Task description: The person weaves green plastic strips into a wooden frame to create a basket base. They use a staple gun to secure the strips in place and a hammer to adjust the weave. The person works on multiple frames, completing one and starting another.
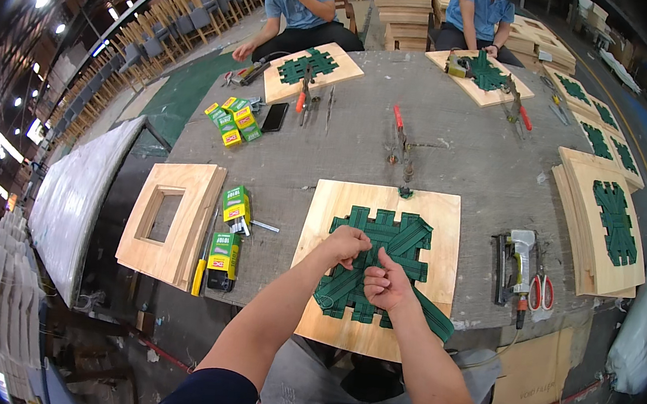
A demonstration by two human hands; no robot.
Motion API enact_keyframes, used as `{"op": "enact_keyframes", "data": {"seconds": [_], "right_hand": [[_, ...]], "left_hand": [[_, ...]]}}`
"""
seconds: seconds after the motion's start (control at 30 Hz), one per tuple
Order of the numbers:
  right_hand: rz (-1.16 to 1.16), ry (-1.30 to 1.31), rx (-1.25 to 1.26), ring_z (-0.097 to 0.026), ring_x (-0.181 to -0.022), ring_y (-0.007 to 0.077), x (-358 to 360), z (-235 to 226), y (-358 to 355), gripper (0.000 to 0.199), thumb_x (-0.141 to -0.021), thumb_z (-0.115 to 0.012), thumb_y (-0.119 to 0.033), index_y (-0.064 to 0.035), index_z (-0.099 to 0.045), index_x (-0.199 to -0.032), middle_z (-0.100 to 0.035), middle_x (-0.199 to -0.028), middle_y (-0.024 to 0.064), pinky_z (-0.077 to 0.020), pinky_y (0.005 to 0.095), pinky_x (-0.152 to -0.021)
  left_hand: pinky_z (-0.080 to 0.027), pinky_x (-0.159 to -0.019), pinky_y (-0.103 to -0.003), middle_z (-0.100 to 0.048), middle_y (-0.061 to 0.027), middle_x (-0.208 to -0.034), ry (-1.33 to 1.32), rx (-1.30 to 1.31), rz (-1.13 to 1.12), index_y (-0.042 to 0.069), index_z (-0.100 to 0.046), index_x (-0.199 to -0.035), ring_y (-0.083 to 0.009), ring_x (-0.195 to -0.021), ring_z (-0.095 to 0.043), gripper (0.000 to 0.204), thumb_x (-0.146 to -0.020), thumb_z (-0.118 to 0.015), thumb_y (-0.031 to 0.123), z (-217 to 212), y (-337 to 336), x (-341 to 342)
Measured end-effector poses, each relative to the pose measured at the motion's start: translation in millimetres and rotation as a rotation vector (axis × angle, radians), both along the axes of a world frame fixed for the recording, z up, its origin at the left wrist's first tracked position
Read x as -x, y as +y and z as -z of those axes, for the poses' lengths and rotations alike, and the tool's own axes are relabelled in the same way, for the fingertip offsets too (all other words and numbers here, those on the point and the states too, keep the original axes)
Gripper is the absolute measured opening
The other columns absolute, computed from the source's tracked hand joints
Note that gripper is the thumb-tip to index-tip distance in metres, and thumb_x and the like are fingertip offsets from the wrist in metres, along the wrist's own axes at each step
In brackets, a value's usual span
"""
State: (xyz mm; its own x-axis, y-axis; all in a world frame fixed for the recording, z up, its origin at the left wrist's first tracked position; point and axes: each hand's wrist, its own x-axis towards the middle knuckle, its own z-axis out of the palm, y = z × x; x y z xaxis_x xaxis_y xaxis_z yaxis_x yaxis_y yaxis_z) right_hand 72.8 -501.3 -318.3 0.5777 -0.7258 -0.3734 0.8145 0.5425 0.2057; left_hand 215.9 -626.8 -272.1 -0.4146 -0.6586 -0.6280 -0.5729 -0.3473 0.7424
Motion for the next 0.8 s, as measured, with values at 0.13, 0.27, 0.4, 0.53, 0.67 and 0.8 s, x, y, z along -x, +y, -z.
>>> {"op": "enact_keyframes", "data": {"seconds": [0.13, 0.27, 0.4, 0.53, 0.67, 0.8], "right_hand": [[0.197, 0.108, -0.080, -0.049, -0.053, 0.0119, -2, -14, 6, 0.050, -0.100, -0.067, -0.051, -0.0071, -0.053, -0.081, -0.051, -0.066, -0.0003, -0.0402, 0.0257, -0.049], [0.336, 0.412, -0.183, -0.059, -0.063, 0.0185, -31, -41, 32, 0.030, -0.101, -0.069, -0.034, -0.0064, -0.058, -0.095, -0.064, -0.079, 0.0061, -0.0508, 0.0314, -0.058], [0.319, 1.479, 0.319, -0.064, -0.066, 0.0208, -5, -72, 120, 0.020, -0.098, -0.072, -0.027, -0.0110, -0.064, -0.108, -0.069, -0.086, 0.0072, -0.0542, 0.0349, -0.063], [0.215, 2.537, 0.249, -0.065, -0.096, 0.0363, 80, -59, 185, 0.036, -0.089, -0.080, -0.031, -0.0058, -0.065, -0.110, -0.067, -0.101, 0.0141, -0.0526, 0.0465, -0.085], [-0.247, 2.526, 0.252, -0.058, -0.105, 0.0411, 89, -50, 217, 0.042, -0.084, -0.083, -0.039, -0.0049, -0.064, -0.098, -0.058, -0.101, 0.0174, -0.0496, 0.0476, -0.090], [-0.373, 2.494, 0.418, -0.057, -0.105, 0.0396, 91, -47, 226, 0.043, -0.085, -0.081, -0.042, -0.0025, -0.066, -0.080, -0.060, -0.098, 0.0170, -0.0474, 0.0457, -0.089]], "left_hand": [[-0.054, -0.046, -0.033, -0.058, -0.0008, -0.070, 0.004, 0.102, 0.003, 0.004, -0.071, -0.099, -0.0138, -0.052, -0.055, 0.019, -0.094, -0.074, 0.022, 3, 6, 17], [-0.054, -0.046, -0.034, -0.058, -0.0020, -0.072, -0.018, 0.214, -0.005, 0.003, -0.069, -0.098, -0.0151, -0.059, -0.058, 0.020, -0.095, -0.073, 0.022, 11, 13, 13], [-0.057, -0.048, -0.034, -0.059, -0.0041, -0.076, -0.011, 0.206, -0.054, 0.000, -0.069, -0.102, -0.0164, -0.063, -0.060, 0.024, -0.098, -0.070, 0.023, 13, 18, -6], [-0.058, -0.050, -0.036, -0.056, -0.0036, -0.076, 0.022, 0.165, -0.034, 0.000, -0.067, -0.106, -0.0161, -0.059, -0.056, 0.023, -0.102, -0.065, 0.023, 3, 18, 7], [-0.059, -0.055, -0.039, -0.063, -0.0084, -0.079, -0.174, 0.285, 0.055, 0.000, -0.067, -0.105, -0.0189, -0.062, -0.064, 0.020, -0.101, -0.065, 0.020, -20, 18, 18], [-0.060, -0.075, -0.046, -0.075, -0.0195, -0.098, -0.490, 0.665, 0.298, 0.000, -0.071, -0.106, -0.0329, -0.087, -0.075, 0.026, -0.098, -0.067, 0.025, -46, 1, 32]]}}
